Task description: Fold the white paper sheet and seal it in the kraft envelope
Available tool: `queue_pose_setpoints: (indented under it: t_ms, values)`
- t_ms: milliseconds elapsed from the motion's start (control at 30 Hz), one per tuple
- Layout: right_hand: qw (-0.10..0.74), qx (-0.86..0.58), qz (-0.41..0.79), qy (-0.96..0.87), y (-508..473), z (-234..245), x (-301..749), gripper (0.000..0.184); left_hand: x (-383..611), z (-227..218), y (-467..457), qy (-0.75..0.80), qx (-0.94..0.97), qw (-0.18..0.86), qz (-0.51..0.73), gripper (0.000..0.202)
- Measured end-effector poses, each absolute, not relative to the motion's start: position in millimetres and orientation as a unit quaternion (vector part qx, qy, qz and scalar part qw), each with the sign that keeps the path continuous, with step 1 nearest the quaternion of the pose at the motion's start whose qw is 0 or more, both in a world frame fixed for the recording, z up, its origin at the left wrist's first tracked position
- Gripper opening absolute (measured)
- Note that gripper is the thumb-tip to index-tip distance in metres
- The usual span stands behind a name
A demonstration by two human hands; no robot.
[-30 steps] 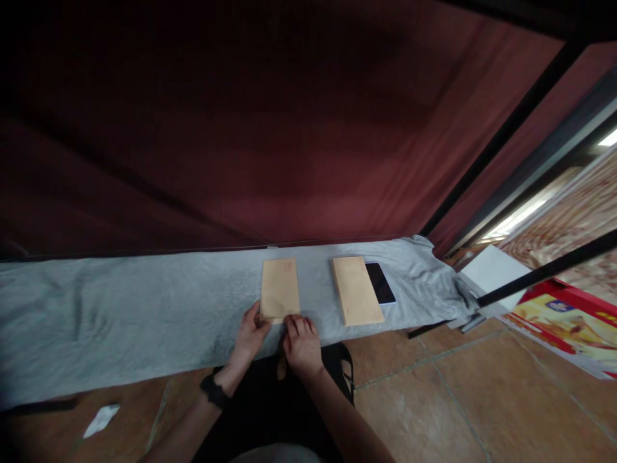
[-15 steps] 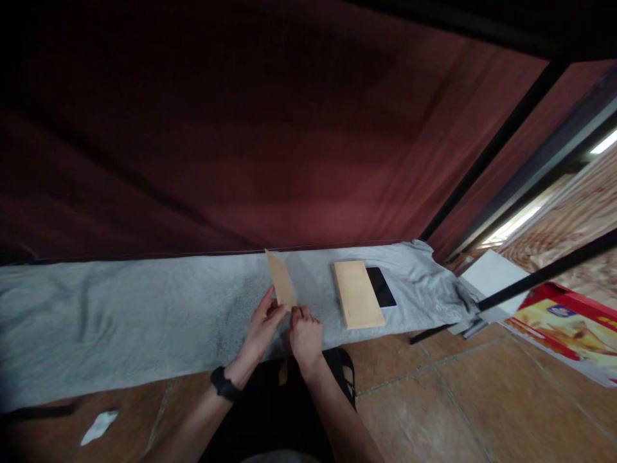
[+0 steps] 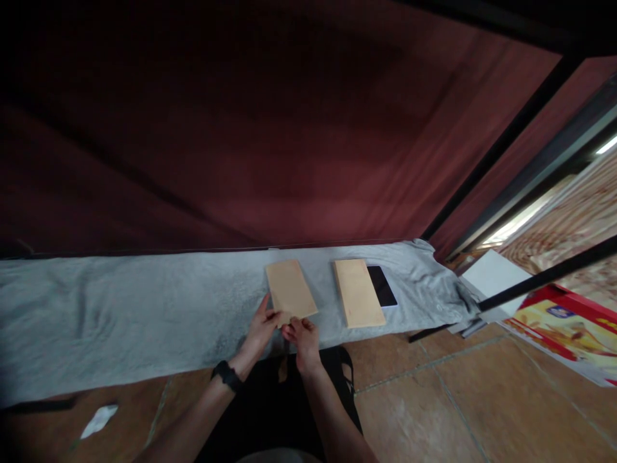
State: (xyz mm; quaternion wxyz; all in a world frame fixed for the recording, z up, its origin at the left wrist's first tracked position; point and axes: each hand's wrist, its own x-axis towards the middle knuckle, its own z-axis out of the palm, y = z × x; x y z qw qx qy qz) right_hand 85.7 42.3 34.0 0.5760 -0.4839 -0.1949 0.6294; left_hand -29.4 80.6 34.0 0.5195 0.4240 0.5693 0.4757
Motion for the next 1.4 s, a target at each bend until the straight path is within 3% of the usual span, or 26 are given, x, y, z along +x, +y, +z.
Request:
queue_pose_setpoints:
  t_ms: [100,167,333,467,600,767,1000,1400]
  values:
    - [0.509,-0.498,0.654,-0.255,38.4,30.0,92.9,0.042,-40.5,30.9,91.6,0.579,0.469,0.497,0.444,0.082]
    - [0.465,-0.537,0.602,-0.366,35.9,29.5,104.2,0.042,-49.8,28.5,97.9,0.6,0.498,0.47,0.414,0.078]
    - [0.381,-0.525,0.217,-0.729,29.3,29.6,134.1,0.034,-62.2,21.9,99.6,0.622,0.567,0.398,0.363,0.066]
    - [0.277,-0.475,0.081,-0.831,25.9,22.2,142.3,0.046,-65.3,20.9,93.3,0.651,0.619,0.309,0.312,0.054]
    - [0.253,-0.468,0.066,-0.844,25.7,15.2,144.0,0.048,-67.0,29.9,102.9,0.629,0.7,0.186,0.282,0.042]
    - [0.258,-0.468,0.073,-0.842,25.5,16.1,143.4,0.048,-56.4,41.3,168.9,0.532,0.807,0.109,0.233,0.051]
    - [0.281,-0.499,0.093,-0.815,25.3,22.5,139.2,0.047,-38.2,25.9,246.6,0.48,0.865,0.089,0.119,0.056]
    - [0.278,-0.496,0.148,-0.81,28.6,27.1,139.3,0.045,-34.9,12.9,231.6,0.364,0.926,0.06,0.077,0.058]
